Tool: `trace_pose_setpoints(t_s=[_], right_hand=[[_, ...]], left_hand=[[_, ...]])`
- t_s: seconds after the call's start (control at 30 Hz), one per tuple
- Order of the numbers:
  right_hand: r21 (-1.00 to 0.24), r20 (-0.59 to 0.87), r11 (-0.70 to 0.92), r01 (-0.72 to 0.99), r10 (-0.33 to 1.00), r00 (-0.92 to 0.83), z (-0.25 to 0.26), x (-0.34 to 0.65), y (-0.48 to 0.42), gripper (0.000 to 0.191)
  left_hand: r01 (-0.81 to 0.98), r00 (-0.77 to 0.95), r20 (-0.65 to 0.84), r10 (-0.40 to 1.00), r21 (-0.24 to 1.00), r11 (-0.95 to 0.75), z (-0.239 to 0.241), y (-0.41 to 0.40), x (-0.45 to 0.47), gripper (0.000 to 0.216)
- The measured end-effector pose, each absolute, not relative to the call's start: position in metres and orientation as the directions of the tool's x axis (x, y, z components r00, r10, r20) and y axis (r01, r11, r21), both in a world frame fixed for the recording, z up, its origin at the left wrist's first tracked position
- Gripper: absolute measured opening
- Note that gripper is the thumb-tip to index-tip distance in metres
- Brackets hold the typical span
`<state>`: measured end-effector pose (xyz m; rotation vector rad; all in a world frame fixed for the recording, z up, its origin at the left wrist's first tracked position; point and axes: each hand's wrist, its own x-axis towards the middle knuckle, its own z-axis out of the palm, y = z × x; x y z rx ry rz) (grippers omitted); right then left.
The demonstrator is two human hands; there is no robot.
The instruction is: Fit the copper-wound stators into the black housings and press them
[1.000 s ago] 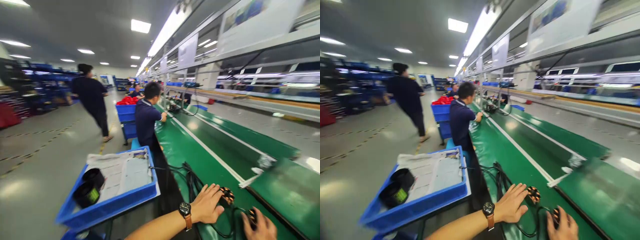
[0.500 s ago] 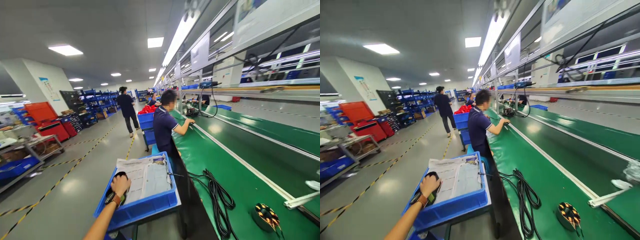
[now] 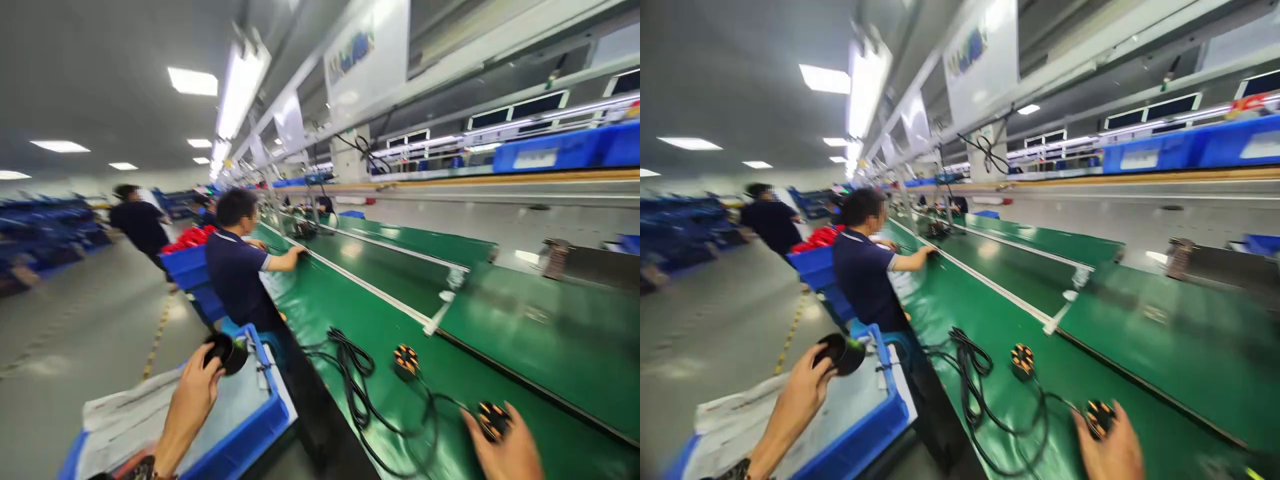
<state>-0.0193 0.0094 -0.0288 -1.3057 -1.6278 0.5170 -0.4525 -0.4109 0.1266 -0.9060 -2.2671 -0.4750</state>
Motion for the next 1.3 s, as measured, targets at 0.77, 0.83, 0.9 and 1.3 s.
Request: trace_pose_setpoints(t_s=[0.77,0.83,0.9,1.3], right_hand=[[-0.633,0.73,0.732,0.254,0.673,-0.121,0.1,0.062,-0.093,0.055],[-0.731,0.636,0.64,0.236,0.764,-0.105,0.1,0.057,-0.074,0.055],[-0.806,0.55,0.556,0.205,0.83,-0.087,0.1,0.05,-0.054,0.057],[-0.888,0.348,0.412,0.204,0.893,-0.285,0.079,0.033,-0.011,0.064]], left_hand=[[0.625,0.369,0.324,0.871,0.608,-0.49,0.1,-0.065,-0.172,0.041],[0.615,0.219,0.351,0.91,0.675,-0.408,0.1,-0.079,-0.183,0.048],[0.592,0.162,0.258,0.953,0.747,-0.303,0.099,-0.097,-0.192,0.04],[0.722,0.049,0.073,0.996,0.687,-0.086,0.06,-0.153,-0.213,0.034]])
